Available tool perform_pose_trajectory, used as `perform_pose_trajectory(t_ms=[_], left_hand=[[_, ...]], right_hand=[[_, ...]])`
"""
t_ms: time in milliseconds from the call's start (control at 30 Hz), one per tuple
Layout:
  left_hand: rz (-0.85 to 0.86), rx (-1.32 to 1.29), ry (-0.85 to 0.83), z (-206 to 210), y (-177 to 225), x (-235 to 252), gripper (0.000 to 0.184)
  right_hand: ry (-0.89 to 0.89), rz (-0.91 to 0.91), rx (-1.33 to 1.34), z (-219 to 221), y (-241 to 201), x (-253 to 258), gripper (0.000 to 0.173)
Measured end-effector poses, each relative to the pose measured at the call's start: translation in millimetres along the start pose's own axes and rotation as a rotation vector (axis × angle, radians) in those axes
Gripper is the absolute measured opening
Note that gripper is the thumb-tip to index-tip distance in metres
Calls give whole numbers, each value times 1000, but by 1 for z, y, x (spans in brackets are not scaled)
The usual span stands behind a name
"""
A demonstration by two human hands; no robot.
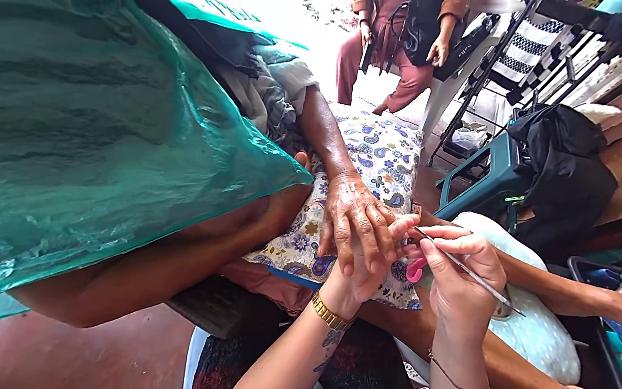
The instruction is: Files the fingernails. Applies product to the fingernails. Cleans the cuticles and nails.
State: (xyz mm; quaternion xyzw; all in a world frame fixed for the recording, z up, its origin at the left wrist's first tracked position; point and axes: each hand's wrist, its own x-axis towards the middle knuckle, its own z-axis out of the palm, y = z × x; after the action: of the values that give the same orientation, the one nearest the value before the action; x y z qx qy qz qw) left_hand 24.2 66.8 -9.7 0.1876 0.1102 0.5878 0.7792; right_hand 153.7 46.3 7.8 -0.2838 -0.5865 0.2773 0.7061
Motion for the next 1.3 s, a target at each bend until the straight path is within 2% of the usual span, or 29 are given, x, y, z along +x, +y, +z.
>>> perform_pose_trajectory(t_ms=[167, 267, 467, 1300], left_hand=[[48, 61, 86, 0, -4, -6, 11], [107, 53, 113, 1, -8, -9, 9], [140, -1, 49, -5, -11, -10, 2], [136, 10, 30, -9, -10, -12, 5]], right_hand=[[-39, 39, -34, -5, 2, 1, 15], [-65, 89, 57, -9, 5, 0, 15], [-50, 124, 96, -9, 4, -6, 17], [-106, 129, -25, -8, -1, 0, 13]])
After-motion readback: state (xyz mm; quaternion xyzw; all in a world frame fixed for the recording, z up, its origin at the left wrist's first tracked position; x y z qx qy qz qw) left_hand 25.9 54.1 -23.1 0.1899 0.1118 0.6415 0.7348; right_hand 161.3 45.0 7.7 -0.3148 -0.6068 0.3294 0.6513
